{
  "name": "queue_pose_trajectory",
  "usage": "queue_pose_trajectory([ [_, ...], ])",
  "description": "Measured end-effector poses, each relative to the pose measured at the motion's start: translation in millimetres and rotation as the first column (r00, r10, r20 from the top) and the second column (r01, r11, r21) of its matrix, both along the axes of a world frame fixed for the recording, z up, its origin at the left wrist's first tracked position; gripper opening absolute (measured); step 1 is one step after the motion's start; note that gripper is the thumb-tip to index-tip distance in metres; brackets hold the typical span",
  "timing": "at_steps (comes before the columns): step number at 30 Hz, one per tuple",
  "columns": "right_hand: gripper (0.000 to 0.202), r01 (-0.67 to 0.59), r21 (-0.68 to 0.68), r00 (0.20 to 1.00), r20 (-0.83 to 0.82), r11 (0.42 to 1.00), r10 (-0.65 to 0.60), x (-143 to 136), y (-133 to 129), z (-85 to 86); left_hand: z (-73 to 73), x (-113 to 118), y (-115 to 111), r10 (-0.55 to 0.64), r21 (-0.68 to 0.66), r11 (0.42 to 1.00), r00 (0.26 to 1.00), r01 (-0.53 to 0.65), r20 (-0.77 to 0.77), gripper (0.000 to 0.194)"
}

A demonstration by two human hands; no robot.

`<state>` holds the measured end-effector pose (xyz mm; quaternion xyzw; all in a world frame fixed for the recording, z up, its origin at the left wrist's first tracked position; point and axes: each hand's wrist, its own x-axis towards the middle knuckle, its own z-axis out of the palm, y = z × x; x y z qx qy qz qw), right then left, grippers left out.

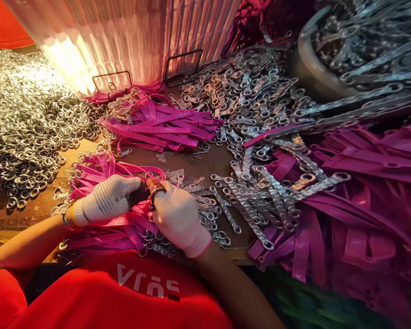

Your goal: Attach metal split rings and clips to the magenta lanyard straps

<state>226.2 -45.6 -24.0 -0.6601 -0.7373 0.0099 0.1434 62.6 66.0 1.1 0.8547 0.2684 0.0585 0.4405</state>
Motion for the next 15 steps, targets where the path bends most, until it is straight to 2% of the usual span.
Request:
queue_pose_trajectory([
  [2, 0.015, 0.032, -0.018, 0.999, -0.011, 0.999, -0.032, -1.8, 0.4, 3.3, -0.8, -2.0, 0.3, -0.014, 0.023, 1.0, 0.999, 0.015, -0.043, 0.015],
  [5, 0.026, 0.07, -0.062, 0.997, -0.022, 0.996, -0.072, -4.7, 1.8, 17.1, -1.2, -6.2, 1.7, -0.04, -0.168, 0.984, 0.997, 0.051, 0.065, 0.018],
  [7, 0.03, 0.049, -0.153, 0.998, -0.033, 0.987, -0.054, -5.4, 4.8, 29.1, -2.1, -9.2, 0.4, 0.028, -0.237, 0.971, 0.986, 0.012, 0.167, 0.02],
  [9, 0.026, 0.033, -0.296, 0.999, -0.014, 0.954, -0.039, -4.9, 10.1, 38.5, -4.0, -12.1, -4.0, 0.069, -0.161, 0.986, 0.979, -0.038, 0.194, 0.018],
  [11, 0.025, 0.043, -0.423, 0.999, 0.024, 0.905, -0.036, -4.1, 16.0, 42.0, -7.1, -14.4, -10.1, 0.051, 0.001, 0.999, 0.985, -0.052, 0.164, 0.015],
  [13, 0.026, 0.04, -0.481, 0.998, 0.059, 0.876, -0.014, -4.3, 19.6, 39.5, -10.8, -15.8, -15.5, 0.033, 0.136, 0.989, 0.99, -0.052, 0.135, 0.013],
  [15, 0.023, 0.009, -0.471, 0.994, 0.097, 0.882, 0.041, -6.1, 19.1, 33.9, -14.9, -15.8, -18.9, 0.029, 0.216, 0.975, 0.991, -0.057, 0.132, 0.013],
])
